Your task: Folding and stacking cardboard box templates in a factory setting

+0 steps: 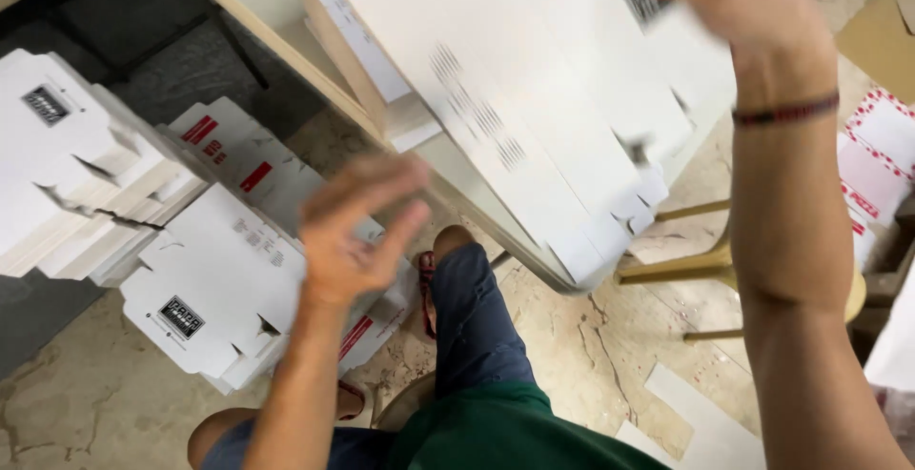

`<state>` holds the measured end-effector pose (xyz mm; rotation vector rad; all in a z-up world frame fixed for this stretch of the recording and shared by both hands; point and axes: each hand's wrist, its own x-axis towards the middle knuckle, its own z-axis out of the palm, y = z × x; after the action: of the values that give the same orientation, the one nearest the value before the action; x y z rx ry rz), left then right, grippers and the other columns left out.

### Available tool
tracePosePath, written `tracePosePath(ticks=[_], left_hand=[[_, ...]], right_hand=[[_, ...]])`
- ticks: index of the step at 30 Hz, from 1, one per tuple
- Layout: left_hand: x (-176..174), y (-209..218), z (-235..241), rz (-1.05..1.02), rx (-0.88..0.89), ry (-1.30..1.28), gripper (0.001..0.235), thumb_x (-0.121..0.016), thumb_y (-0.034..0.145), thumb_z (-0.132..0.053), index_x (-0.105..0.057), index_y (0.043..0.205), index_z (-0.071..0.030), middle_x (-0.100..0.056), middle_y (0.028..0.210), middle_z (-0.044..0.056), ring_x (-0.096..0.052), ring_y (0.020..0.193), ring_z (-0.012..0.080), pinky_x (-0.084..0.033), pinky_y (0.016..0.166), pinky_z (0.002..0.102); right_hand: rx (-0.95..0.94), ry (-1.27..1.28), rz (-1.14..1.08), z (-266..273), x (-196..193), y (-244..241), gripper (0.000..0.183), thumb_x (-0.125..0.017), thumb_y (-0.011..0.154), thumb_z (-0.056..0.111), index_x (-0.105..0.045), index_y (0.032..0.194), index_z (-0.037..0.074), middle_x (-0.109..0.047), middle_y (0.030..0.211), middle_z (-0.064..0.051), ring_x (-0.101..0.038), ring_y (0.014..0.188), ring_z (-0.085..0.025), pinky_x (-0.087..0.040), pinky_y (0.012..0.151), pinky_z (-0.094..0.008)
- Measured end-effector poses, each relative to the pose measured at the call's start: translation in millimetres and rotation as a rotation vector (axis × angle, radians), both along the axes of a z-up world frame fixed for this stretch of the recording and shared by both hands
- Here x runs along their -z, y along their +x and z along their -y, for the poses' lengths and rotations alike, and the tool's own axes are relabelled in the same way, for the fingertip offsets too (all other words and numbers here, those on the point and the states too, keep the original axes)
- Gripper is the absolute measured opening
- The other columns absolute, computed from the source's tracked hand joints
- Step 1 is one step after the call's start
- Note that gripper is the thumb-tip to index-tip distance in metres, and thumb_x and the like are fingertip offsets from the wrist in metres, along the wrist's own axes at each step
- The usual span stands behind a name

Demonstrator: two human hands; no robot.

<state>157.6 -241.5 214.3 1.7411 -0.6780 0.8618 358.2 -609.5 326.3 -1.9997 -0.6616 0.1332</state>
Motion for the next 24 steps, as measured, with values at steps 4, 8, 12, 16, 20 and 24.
tracePosePath(ticks=[4,8,12,16,20,24], left_hand=[[39,-6,38,-0.055,0.221,0.098,0.042,-0.081,0.095,-0.003,-0.063,0.133,-0.005,-0.073,0.126,0.010,-0.074,0.115,0.0222,-0.065,0.101,0.030],[63,36,78,-0.105,0.085,-0.022,0.042,-0.087,0.082,-0.006,-0.076,0.122,-0.009,-0.079,0.105,0.005,-0.076,0.096,0.0213,-0.063,0.081,0.034],[67,76,107,-0.056,-0.128,0.215,0.038,-0.078,0.092,-0.017,-0.071,0.128,-0.008,-0.068,0.125,0.014,-0.067,0.113,0.0340,-0.056,0.094,0.045],[51,111,122,-0.595,-0.160,0.671,0.078,-0.063,0.099,-0.056,-0.048,0.153,-0.002,-0.040,0.157,0.033,-0.039,0.144,0.0543,-0.032,0.118,0.067],[36,138,133,-0.691,-0.178,0.862,0.088,-0.038,0.103,-0.070,-0.043,0.154,0.001,-0.051,0.148,0.033,-0.050,0.138,0.0505,-0.037,0.113,0.065],[67,150,152,-0.682,-0.220,0.930,0.082,-0.044,0.102,-0.064,-0.046,0.151,0.002,-0.064,0.128,0.032,-0.060,0.124,0.0487,-0.045,0.102,0.062]], right_hand=[[0.456,-0.040,-0.360,35,74,-63,0.065,-0.075,0.081,0.034,-0.055,0.135,0.004,-0.067,0.124,-0.002,-0.063,0.114,-0.015,-0.045,0.108,-0.025],[0.360,0.018,-0.393,63,131,-62,0.046,-0.077,0.095,0.039,-0.067,0.118,0.000,-0.070,0.090,-0.012,-0.072,0.072,-0.026,-0.062,0.071,-0.034],[0.473,-0.074,-0.404,90,155,-44,0.055,-0.084,0.089,0.041,-0.067,0.121,-0.001,-0.070,0.096,-0.015,-0.071,0.080,-0.028,-0.060,0.074,-0.038],[0.528,-0.476,0.171,71,176,-50,0.063,-0.087,0.084,0.046,-0.072,0.128,0.004,-0.066,0.119,-0.019,-0.068,0.100,-0.036,-0.056,0.084,-0.052],[0.751,-0.262,0.241,69,172,-119,0.064,-0.083,0.096,0.053,-0.066,0.138,0.009,-0.056,0.135,-0.011,-0.063,0.116,-0.036,-0.057,0.088,-0.045],[0.840,0.236,-0.411,24,154,-193,0.089,-0.051,0.100,0.060,-0.025,0.159,0.000,-0.030,0.157,-0.032,-0.037,0.139,-0.054,-0.042,0.105,-0.065]])
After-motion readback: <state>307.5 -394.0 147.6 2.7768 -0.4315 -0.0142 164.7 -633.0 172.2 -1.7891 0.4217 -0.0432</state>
